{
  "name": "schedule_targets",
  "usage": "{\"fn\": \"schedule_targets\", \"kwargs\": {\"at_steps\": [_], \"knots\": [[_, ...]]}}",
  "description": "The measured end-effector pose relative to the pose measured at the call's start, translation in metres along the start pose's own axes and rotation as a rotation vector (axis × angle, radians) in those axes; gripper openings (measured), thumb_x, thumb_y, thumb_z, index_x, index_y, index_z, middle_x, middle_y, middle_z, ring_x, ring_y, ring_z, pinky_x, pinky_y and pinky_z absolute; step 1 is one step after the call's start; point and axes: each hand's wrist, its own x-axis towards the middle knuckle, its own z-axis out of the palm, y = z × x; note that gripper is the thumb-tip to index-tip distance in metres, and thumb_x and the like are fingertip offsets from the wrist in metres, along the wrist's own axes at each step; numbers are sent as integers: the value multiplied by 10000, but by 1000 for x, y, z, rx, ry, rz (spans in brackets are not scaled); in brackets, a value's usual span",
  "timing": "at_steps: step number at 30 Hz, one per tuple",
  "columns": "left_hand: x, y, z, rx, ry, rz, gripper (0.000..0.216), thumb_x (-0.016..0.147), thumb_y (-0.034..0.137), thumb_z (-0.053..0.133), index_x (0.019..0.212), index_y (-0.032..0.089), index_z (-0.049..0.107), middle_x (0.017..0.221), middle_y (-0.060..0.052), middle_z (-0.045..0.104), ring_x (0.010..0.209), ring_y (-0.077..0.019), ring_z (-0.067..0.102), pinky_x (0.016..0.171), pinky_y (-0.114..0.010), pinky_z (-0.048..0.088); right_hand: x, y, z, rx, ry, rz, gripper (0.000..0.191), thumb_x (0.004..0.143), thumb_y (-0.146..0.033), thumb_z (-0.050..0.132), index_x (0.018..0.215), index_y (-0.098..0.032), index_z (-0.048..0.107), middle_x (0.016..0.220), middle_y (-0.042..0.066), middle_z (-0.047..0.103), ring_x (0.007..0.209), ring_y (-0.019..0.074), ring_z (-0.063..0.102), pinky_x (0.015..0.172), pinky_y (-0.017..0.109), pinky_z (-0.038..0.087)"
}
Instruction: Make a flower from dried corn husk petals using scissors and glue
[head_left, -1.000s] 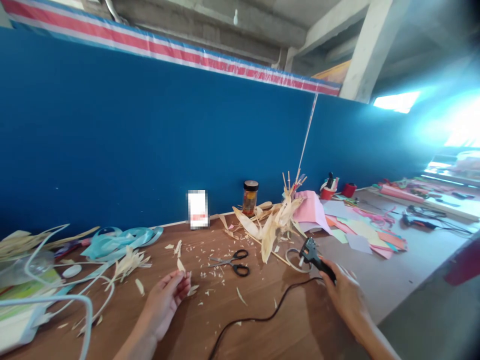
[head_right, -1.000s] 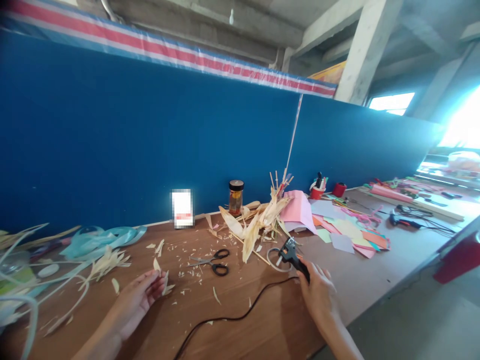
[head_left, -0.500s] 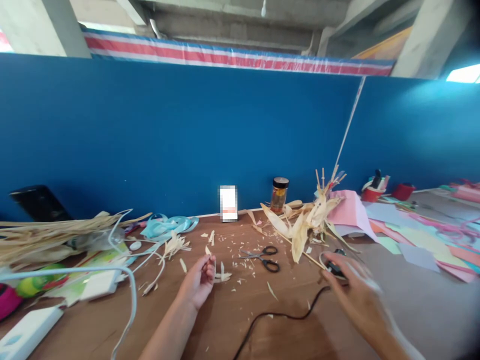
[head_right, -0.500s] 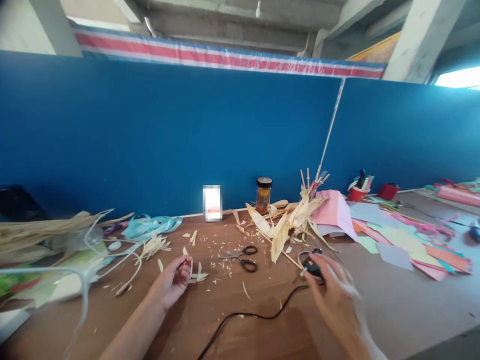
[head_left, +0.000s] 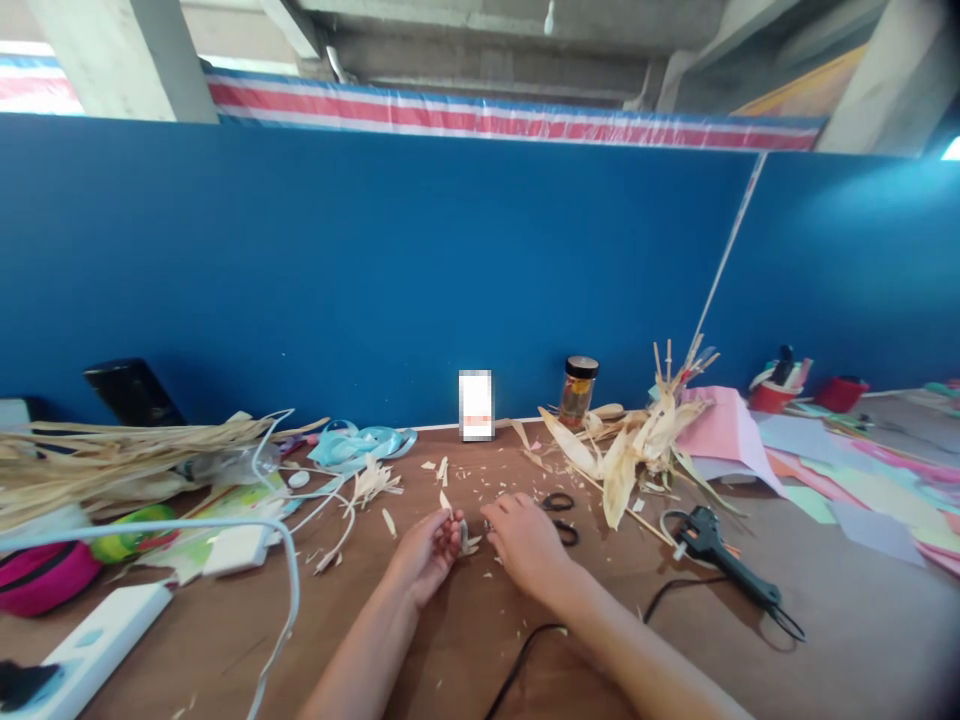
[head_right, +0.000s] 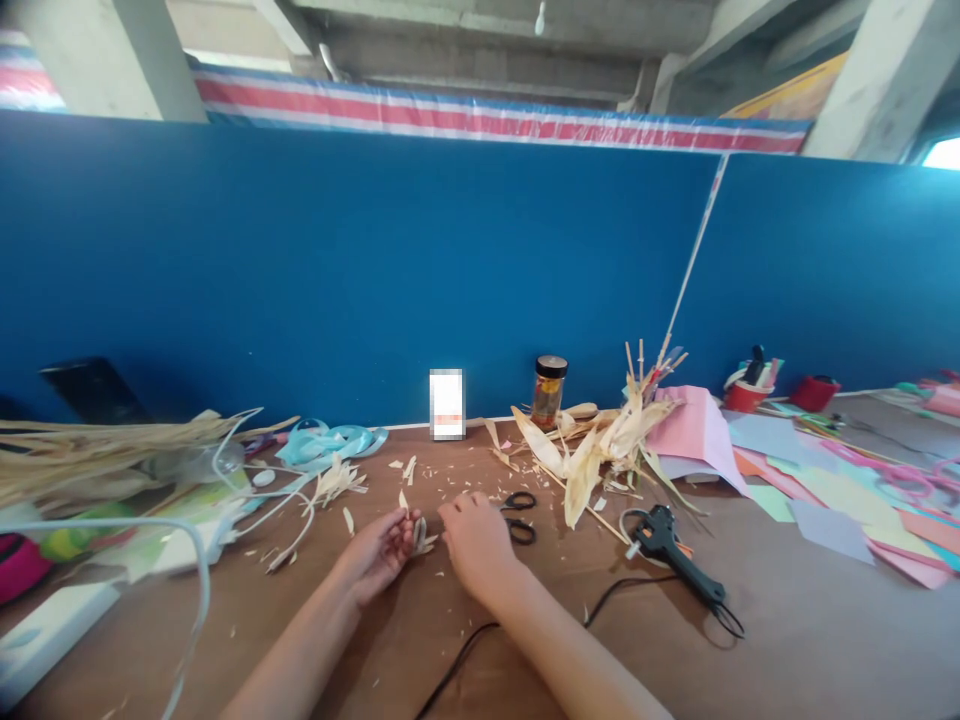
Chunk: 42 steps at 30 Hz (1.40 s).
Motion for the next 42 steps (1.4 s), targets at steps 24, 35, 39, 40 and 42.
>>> {"fn": "schedule_targets", "kwargs": {"at_steps": [24, 35, 39, 40, 42], "knots": [[-1, 3, -1, -20, 14, -3, 173, 812, 61, 455, 662, 80, 539, 595, -47, 593, 398, -32, 508, 360, -109, 445, -30, 39, -18, 95, -27, 187, 132, 743, -150, 481, 856, -209, 512, 802, 20, 595, 753, 165, 531, 623, 227, 326], [1, 0, -1, 17, 42, 12, 130, 798, 70, 486, 690, 65, 558, 579, -44, 596, 414, -59, 538, 404, -157, 496, -13, 7, -14, 48, -151, 228, 198, 697, -120, 507, 872, -210, 513, 818, 42, 624, 771, 185, 555, 612, 232, 314], [-2, 8, 1, -28, 46, 54, 185, 818, 53, 438, 662, 82, 531, 570, -21, 576, 384, -21, 497, 384, -108, 457, -13, 4, -17, 15, -187, 257, 225, 697, -99, 502, 893, -209, 514, 824, 56, 633, 774, 196, 563, 605, 236, 316], [-3, 10, 1, -39, 47, 70, 190, 822, 55, 432, 660, 85, 527, 570, -15, 571, 379, -13, 487, 380, -99, 447, -13, 4, -17, 17, -189, 259, 225, 699, -103, 505, 896, -211, 512, 822, 55, 633, 771, 198, 564, 598, 235, 315], [-5, 13, 3, -52, 54, 106, 182, 823, 67, 436, 665, 92, 524, 574, -4, 564, 376, -6, 475, 371, -91, 435, -13, 5, -17, 24, -182, 248, 220, 702, -115, 513, 897, -216, 508, 819, 51, 632, 769, 197, 564, 591, 233, 310]]}}
